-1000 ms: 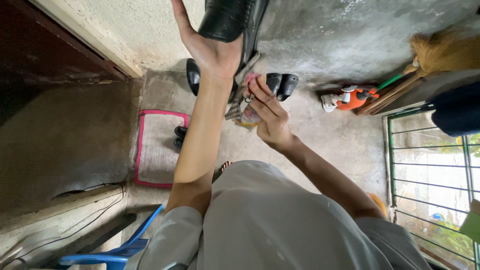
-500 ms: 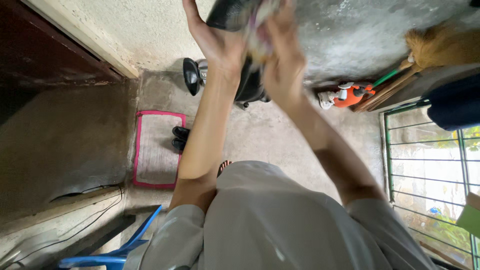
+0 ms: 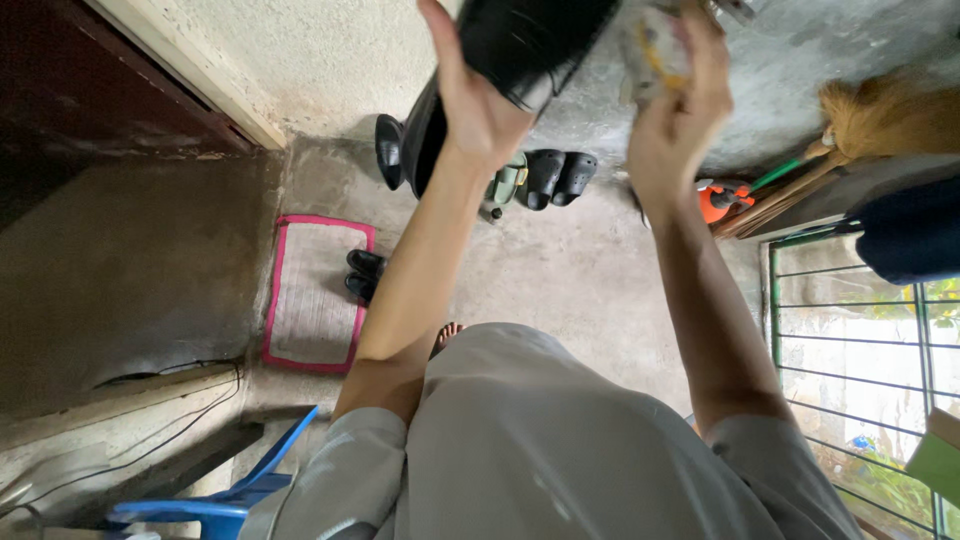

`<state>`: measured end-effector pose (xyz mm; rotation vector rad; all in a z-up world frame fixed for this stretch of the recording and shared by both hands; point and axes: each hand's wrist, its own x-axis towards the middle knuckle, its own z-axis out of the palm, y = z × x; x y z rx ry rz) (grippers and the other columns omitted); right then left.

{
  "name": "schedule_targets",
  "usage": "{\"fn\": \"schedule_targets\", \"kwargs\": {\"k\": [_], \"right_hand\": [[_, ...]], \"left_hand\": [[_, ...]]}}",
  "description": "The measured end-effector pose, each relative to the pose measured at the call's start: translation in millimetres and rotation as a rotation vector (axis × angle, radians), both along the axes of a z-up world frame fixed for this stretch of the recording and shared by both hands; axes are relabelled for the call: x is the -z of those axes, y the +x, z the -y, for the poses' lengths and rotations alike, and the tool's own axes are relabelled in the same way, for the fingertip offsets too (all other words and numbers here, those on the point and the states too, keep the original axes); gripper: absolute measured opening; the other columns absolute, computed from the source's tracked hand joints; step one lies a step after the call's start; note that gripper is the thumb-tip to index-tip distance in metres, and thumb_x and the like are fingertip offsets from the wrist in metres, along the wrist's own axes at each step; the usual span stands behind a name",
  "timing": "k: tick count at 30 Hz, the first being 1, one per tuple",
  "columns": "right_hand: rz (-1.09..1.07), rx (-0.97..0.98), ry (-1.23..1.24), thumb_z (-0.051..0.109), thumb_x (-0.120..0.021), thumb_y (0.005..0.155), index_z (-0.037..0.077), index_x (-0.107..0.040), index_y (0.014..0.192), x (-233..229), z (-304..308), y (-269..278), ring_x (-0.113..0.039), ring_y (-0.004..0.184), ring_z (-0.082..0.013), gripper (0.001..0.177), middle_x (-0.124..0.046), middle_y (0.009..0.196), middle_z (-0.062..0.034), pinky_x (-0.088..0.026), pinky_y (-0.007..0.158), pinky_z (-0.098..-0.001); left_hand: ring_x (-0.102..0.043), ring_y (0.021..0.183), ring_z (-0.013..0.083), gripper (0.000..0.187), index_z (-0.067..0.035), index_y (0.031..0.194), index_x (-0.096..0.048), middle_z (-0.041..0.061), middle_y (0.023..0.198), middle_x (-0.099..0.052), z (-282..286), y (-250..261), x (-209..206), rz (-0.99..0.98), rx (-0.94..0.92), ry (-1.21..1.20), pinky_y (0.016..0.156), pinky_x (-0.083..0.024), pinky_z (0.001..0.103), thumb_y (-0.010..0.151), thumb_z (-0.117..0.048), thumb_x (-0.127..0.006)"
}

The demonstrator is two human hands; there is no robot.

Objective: The person cleans a series of shoes by hand using a cloth and a spray, wiping down the exterior surfaces of clogs, sandals, and formal shoes.

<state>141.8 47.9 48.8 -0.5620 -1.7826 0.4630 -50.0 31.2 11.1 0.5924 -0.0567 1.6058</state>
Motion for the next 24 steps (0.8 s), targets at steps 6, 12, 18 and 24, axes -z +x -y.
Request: {"fn": "schedule_targets", "kwargs": {"k": [6,12,18,24], "right_hand": [[0.324,-0.079,0.263,-0.013,-0.054,0.088,-0.005,-0.064,0.130,-19.9,46.4,-35.5,-0.040,0.150,-0.0366,0.044,-0.055,0.150,-0.0247,-0.019,0.127,-0.0590],[0.388,-0.105,0.248,-0.017,-0.052,0.092,-0.006,-0.069,0.125,-3.0,33.6,-20.0,-0.047,0.151,-0.0334,0.038,-0.058,0.152,-0.0192,-0.031,0.130,-0.0520],[0.447,0.039,0.207,-0.023,-0.054,0.083,-0.005,-0.071,0.122,-35.7,-14.7,-0.6,-0.059,0.122,-0.0362,0.047,-0.068,0.133,-0.0210,-0.051,0.108,-0.0415],[0.279,-0.127,0.220,-0.021,-0.039,0.076,-0.013,-0.062,0.124,-32.8,28.1,-19.5,-0.055,0.132,-0.0445,0.054,-0.060,0.134,-0.0298,-0.041,0.112,-0.0512]], "left_hand": [[-0.064,0.115,0.0271,0.096,0.000,0.133,-0.054,0.012,0.125,-0.064,-5.4,12.6,2.1,-0.008,0.060,0.095,0.099,-0.055,0.044,0.094,-0.084,-0.029],[-0.063,0.122,0.0280,0.112,0.003,0.144,-0.052,0.016,0.134,-0.063,13.8,1.8,-13.2,-0.109,0.041,0.000,0.109,-0.053,0.043,0.092,-0.093,-0.030],[-0.044,0.148,0.0274,0.115,-0.001,0.161,-0.034,0.014,0.158,-0.046,11.5,9.1,23.2,-0.255,0.008,-0.086,0.130,-0.032,0.044,0.090,-0.090,-0.027],[-0.022,0.162,0.0278,0.115,-0.004,0.168,-0.015,0.015,0.172,-0.024,-4.7,14.7,56.1,-0.742,-0.091,-0.093,0.134,-0.020,0.041,0.091,-0.087,-0.037]]}}
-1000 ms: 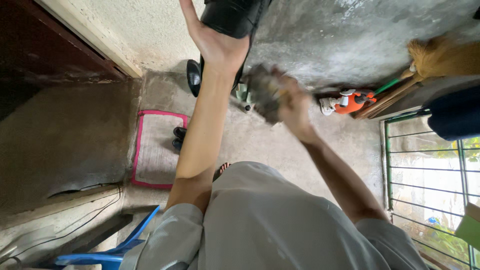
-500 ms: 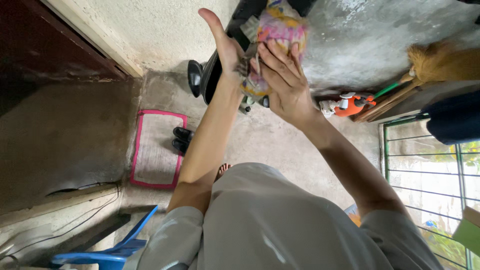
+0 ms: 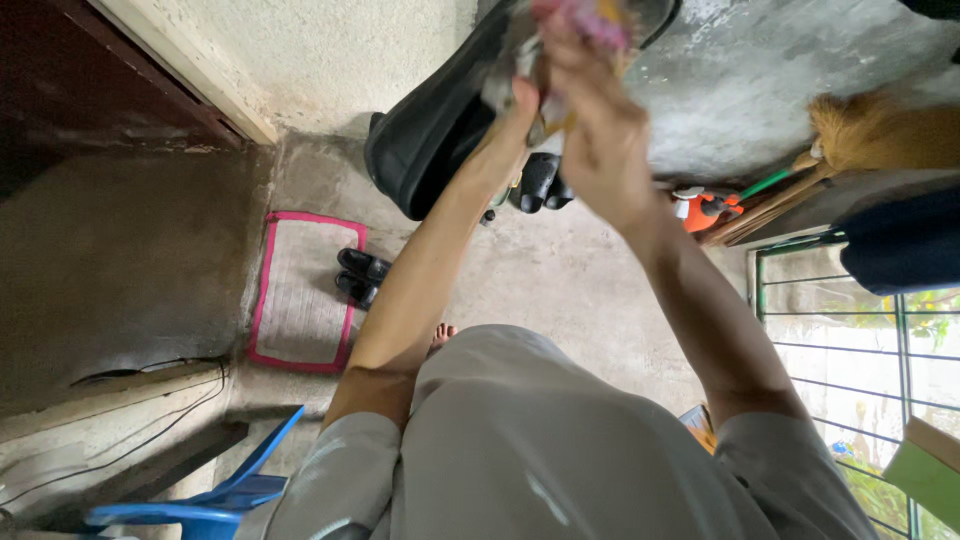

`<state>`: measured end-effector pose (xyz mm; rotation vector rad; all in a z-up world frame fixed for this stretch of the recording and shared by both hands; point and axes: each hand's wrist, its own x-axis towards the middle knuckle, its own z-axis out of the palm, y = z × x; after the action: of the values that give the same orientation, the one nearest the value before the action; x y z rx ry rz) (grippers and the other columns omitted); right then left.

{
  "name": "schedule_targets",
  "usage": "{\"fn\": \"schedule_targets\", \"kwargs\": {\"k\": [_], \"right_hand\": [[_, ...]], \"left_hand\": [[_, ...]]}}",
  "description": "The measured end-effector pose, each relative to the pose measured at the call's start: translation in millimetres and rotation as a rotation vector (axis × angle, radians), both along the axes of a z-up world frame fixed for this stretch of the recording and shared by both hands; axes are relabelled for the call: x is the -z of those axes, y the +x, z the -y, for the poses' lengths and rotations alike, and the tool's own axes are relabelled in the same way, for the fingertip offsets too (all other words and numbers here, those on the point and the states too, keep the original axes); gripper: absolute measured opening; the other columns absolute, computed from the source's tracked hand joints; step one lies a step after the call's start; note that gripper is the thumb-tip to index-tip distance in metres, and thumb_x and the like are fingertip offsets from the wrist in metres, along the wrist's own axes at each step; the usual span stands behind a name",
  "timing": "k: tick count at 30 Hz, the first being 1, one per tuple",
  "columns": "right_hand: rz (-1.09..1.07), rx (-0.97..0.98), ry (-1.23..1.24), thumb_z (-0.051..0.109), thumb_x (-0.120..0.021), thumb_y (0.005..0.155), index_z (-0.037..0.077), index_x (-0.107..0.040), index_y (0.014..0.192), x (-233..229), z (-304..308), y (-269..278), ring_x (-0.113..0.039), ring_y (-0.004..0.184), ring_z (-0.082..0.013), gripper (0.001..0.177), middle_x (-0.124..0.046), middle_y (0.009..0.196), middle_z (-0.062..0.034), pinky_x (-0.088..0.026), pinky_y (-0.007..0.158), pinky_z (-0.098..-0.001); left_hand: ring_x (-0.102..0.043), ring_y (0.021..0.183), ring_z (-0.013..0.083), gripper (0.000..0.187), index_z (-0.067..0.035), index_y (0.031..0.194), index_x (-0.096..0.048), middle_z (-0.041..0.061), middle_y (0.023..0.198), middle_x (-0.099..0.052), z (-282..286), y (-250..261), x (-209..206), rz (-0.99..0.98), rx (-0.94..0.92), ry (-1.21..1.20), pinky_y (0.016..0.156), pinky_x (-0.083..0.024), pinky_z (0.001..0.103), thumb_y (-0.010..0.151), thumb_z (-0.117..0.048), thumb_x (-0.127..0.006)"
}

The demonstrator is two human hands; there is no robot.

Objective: The person cleans a series of shoes by hand using a cloth and a spray, wiping down the exterior surfaces of clogs, sandals, and formal shoes.

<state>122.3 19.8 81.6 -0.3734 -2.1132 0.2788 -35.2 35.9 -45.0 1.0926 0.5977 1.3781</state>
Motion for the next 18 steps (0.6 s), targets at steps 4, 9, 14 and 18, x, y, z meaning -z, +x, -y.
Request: {"fn": "schedule_targets", "kwargs": {"k": [4,9,14,18], "right_hand": [[0.107,0.044,0.180,-0.019,-0.046,0.087,-0.006,-0.066,0.124,-0.8,-31.2,21.7,-0.059,0.133,-0.0410,0.044,-0.063,0.136,-0.0240,-0.047,0.116,-0.0482],[0.041,0.131,-0.051,-0.021,-0.038,0.084,-0.001,-0.065,0.140,-5.4,-59.7,39.7,-0.066,0.130,-0.0332,0.066,-0.067,0.137,-0.0177,-0.057,0.111,-0.0412],[0.263,-0.068,0.186,-0.006,-0.070,0.076,0.003,-0.068,0.127,4.1,0.6,4.5,-0.057,0.128,-0.0421,0.052,-0.063,0.135,-0.0187,-0.041,0.112,-0.0517],[0.089,-0.409,-0.493,0.004,-0.059,0.102,0.011,-0.069,0.131,25.3,-16.3,6.9,-0.056,0.144,-0.0217,0.032,-0.061,0.147,-0.0025,-0.043,0.124,-0.0487]], "left_hand": [[-0.026,0.160,0.0297,0.117,-0.002,0.163,-0.021,0.018,0.169,-0.032,14.9,-3.3,-12.7,-0.411,-0.120,0.169,0.133,-0.025,0.040,0.083,-0.070,-0.073],[-0.034,0.157,0.0295,0.120,0.000,0.160,-0.026,0.018,0.164,-0.038,30.5,5.5,-31.5,-0.733,-0.287,0.302,0.133,-0.028,0.039,0.079,-0.054,-0.096],[-0.045,0.148,0.0247,0.096,0.000,0.155,-0.034,0.020,0.158,-0.043,13.7,7.5,-7.3,-0.319,0.010,0.065,0.125,-0.042,0.036,0.088,-0.043,-0.087],[-0.057,0.131,0.0281,0.079,-0.005,0.154,-0.041,0.024,0.145,-0.055,20.4,4.2,-18.0,-0.190,0.158,-0.154,0.110,-0.051,0.036,0.094,-0.036,-0.080]]}}
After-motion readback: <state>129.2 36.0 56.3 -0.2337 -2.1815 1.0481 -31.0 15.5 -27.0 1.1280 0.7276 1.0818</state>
